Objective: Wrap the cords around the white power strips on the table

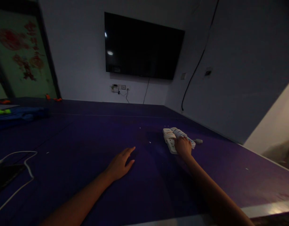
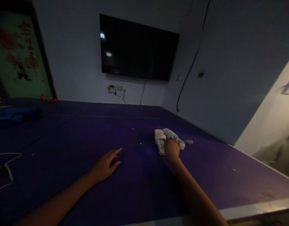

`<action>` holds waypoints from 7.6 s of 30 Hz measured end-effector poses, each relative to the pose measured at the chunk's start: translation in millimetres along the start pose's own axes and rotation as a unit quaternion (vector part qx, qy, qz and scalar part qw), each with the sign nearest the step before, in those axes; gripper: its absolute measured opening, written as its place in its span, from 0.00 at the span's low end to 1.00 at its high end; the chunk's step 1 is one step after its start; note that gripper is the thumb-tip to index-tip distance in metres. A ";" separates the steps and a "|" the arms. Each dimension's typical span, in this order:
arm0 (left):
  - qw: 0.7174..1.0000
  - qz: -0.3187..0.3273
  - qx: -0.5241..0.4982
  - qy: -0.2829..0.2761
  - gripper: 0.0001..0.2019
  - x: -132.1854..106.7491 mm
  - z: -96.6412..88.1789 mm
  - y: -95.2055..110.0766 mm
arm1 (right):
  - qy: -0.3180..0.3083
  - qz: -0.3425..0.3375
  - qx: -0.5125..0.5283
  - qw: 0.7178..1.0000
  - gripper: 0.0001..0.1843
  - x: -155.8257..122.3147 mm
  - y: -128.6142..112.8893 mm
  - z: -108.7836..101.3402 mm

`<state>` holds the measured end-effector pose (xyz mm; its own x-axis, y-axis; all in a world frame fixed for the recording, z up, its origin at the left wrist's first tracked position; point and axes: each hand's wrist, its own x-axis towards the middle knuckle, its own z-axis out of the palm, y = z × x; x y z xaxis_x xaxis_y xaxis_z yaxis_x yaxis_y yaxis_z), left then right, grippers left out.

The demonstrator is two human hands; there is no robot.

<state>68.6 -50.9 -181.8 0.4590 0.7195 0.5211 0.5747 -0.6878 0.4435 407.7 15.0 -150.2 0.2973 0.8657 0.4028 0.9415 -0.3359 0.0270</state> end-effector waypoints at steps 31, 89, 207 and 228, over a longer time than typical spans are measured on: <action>1.000 -0.009 0.000 -0.027 0.26 0.5 1.2 1.0 | 0.027 -0.063 0.060 0.996 0.35 -24.3 -8.7 -17.9; 0.997 -0.025 0.026 -0.072 0.25 2.0 -0.7 2.6 | 0.049 -0.126 0.099 0.986 0.22 -11.3 5.5 19.4; 0.995 -0.022 0.048 -0.086 0.25 1.8 0.9 0.3 | -0.024 0.033 0.124 0.991 0.28 -18.9 -9.7 -5.7; 0.995 -0.022 0.046 -0.081 0.25 1.6 -1.0 2.6 | -0.014 -0.001 0.079 0.997 0.31 -18.3 -5.3 -0.3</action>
<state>70.2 -51.6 -179.1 0.5315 0.7596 0.3748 0.6525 -0.6493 0.3907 397.3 0.8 -157.5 0.2978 0.8771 0.3769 0.9546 -0.2739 -0.1169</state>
